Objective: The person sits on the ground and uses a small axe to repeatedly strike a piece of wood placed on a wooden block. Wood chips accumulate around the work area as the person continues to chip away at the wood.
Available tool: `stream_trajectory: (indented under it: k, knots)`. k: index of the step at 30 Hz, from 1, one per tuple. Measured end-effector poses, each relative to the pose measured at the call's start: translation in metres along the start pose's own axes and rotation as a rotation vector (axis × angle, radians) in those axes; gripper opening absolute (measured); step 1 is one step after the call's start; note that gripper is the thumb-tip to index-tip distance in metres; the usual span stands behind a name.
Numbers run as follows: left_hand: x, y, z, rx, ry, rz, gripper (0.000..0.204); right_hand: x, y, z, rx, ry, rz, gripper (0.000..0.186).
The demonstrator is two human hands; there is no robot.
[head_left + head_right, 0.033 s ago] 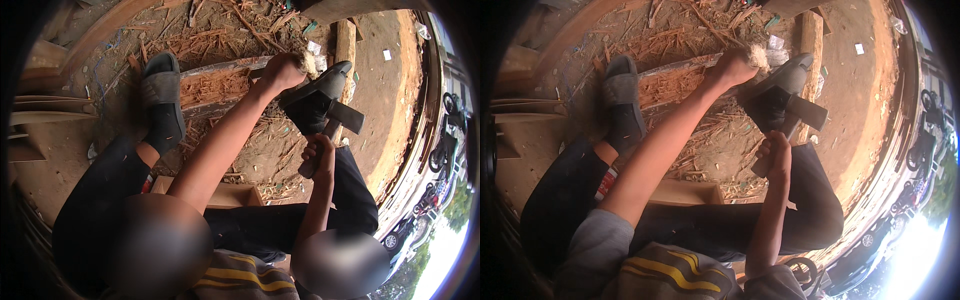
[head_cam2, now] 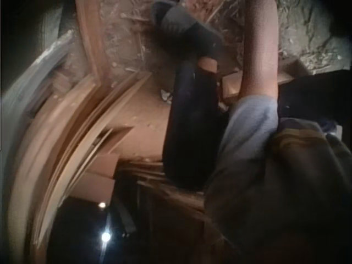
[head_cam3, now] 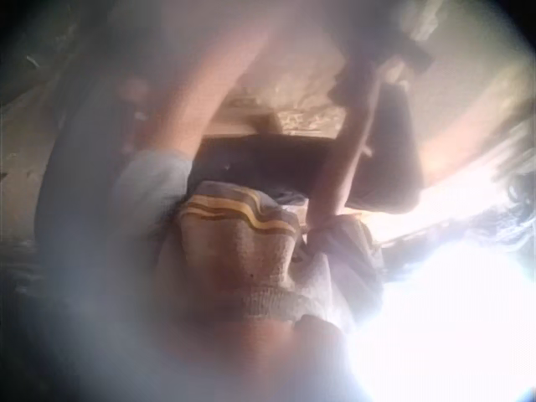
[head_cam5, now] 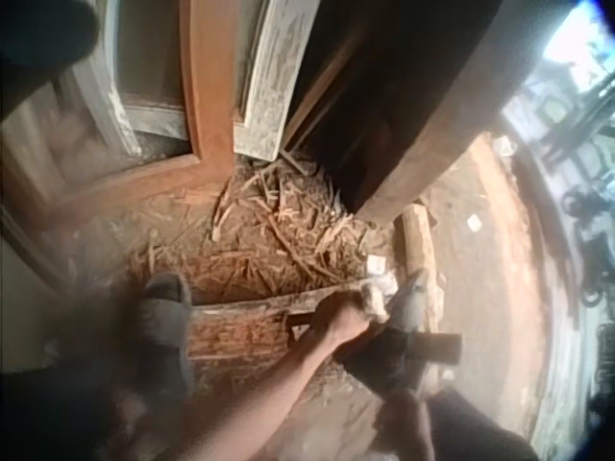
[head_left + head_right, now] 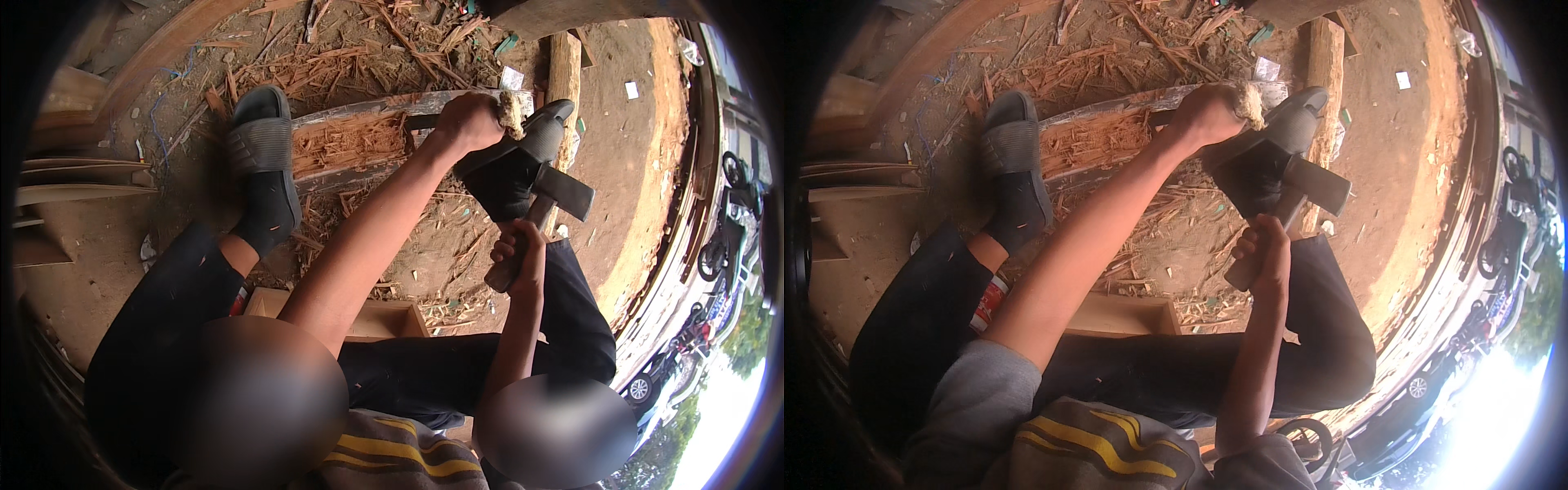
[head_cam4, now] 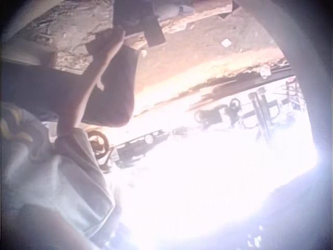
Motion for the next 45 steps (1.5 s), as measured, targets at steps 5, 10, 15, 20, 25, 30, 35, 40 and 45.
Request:
stream_trajectory:
  k: [5,10,15,20,25,30,35,40,45]
  knots:
    - [-0.026,0.001,0.02,0.068,-0.034,-0.021,0.017,0.013,0.005,0.003,0.007,-0.002,0.029,0.014]
    - [-0.036,-0.035,0.009,0.064,-0.014,-0.13,0.024,0.023,0.008,-0.003,0.068,-0.015,0.052,0.014]
    - [-0.056,-0.039,-0.083,-0.446,0.358,-0.046,0.014,0.021,0.003,-0.002,0.163,-0.062,0.05,0.018]
    - [-0.059,-0.064,-0.123,-1.087,0.549,-0.316,0.033,0.027,0.002,-0.008,0.224,-0.094,0.043,0.018]
    - [-0.052,-0.08,-0.103,-1.002,0.682,-0.354,0.032,0.034,0.0,-0.011,0.325,-0.199,0.068,0.018]
    - [-0.051,-0.073,-0.102,-0.491,0.444,-0.519,0.035,0.033,0.001,-0.012,0.316,-0.184,0.042,0.016]
    - [-0.092,-0.102,-0.104,-0.518,0.582,-0.799,0.034,0.035,0.002,-0.012,0.324,-0.2,0.031,0.016]
    - [-0.057,-0.061,-0.129,-0.958,0.772,-0.444,0.031,0.038,0.004,-0.014,0.345,-0.224,0.067,0.017]
    - [-0.02,-0.061,-0.107,-1.105,0.641,-0.308,0.03,0.037,0.002,-0.012,0.334,-0.225,0.049,0.017]
Point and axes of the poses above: each hand's wrist, its own x-axis towards the middle knuckle, its own z-axis out of the palm, y = z × x, the point moved 6 cm from there along x, towards the middle knuckle, and after that the axes turned 5 degrees about z, right-handed, at the moved point
